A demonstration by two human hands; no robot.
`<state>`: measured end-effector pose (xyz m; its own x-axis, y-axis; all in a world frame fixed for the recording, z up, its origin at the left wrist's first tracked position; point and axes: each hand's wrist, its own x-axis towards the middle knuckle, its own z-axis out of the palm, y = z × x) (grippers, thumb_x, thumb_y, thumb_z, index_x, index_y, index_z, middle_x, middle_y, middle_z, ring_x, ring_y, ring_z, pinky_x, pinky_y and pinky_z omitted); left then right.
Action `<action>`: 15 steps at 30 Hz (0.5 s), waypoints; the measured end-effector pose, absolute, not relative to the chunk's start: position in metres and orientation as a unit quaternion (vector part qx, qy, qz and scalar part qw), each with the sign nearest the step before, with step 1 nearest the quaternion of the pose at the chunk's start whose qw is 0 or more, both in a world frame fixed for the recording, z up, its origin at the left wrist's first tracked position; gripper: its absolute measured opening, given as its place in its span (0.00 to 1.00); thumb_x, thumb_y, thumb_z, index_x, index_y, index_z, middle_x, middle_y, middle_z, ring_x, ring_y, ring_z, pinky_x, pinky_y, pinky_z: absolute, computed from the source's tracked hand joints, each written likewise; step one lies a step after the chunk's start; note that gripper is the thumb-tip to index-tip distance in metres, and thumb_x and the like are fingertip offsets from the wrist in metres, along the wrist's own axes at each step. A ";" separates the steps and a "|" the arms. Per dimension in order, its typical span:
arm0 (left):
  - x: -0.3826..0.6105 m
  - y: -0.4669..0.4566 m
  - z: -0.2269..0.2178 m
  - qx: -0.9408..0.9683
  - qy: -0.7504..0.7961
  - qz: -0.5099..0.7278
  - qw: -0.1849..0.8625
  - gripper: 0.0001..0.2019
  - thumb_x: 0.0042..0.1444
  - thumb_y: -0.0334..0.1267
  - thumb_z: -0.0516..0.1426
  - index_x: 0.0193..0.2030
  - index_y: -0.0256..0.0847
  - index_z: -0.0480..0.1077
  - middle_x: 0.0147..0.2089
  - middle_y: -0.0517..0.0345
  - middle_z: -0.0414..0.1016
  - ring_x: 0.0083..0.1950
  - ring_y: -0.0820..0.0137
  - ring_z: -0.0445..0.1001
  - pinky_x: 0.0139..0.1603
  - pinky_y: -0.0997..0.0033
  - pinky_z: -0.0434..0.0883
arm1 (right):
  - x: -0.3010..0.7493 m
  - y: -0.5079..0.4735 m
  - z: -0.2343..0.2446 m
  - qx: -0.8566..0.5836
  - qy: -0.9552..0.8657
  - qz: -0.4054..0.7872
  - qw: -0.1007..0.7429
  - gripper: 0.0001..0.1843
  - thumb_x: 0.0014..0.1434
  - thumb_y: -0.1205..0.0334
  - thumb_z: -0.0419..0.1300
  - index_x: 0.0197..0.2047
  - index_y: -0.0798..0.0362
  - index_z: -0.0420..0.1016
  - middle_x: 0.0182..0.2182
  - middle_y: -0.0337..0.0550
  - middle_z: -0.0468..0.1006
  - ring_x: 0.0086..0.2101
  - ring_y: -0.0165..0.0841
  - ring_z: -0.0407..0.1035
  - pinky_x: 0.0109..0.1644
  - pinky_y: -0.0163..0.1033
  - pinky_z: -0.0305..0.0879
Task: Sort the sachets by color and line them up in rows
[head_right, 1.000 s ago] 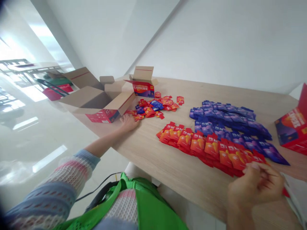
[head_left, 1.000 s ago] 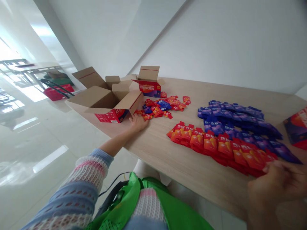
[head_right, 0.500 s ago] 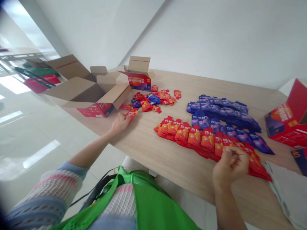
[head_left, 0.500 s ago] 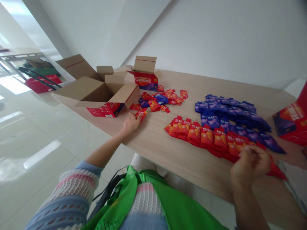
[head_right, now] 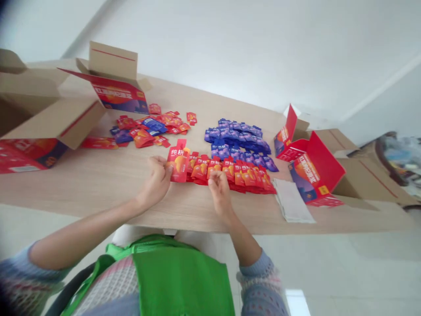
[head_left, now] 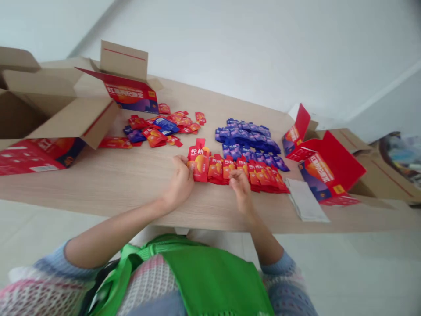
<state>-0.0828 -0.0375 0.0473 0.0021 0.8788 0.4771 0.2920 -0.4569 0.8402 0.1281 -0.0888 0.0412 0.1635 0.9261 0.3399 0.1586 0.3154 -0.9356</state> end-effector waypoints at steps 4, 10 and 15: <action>-0.040 -0.053 0.047 0.730 0.392 0.496 0.262 0.13 0.58 0.26 0.51 0.41 0.45 0.49 0.39 0.58 0.61 0.35 0.69 0.63 0.35 0.66 0.66 | 0.119 -0.085 0.033 -0.480 -0.581 0.353 0.554 0.17 0.66 0.44 0.56 0.48 0.48 0.67 0.41 0.41 0.70 0.39 0.34 0.65 0.47 0.42 0.65; -0.004 -0.077 0.039 0.731 0.388 0.510 0.234 0.11 0.63 0.28 0.50 0.42 0.46 0.50 0.39 0.58 0.64 0.34 0.69 0.66 0.33 0.66 0.66 | 0.117 -0.090 0.024 -0.580 -0.550 0.252 0.546 0.22 0.68 0.40 0.53 0.53 0.48 0.67 0.43 0.46 0.75 0.47 0.40 0.69 0.54 0.47 0.65; -0.013 -0.078 0.034 0.737 0.347 0.558 0.160 0.14 0.61 0.32 0.56 0.48 0.43 0.55 0.49 0.48 0.67 0.41 0.65 0.72 0.39 0.61 0.72 | 0.149 -0.084 0.037 -0.626 -0.519 0.123 0.569 0.27 0.68 0.36 0.47 0.45 0.51 0.72 0.44 0.50 0.78 0.47 0.41 0.71 0.55 0.49 0.66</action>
<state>-0.0128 -0.0781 0.0335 0.1374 0.6898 0.7108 0.3334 -0.7080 0.6226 0.1486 -0.0844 0.0365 0.4300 0.7901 0.4369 0.5103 0.1865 -0.8395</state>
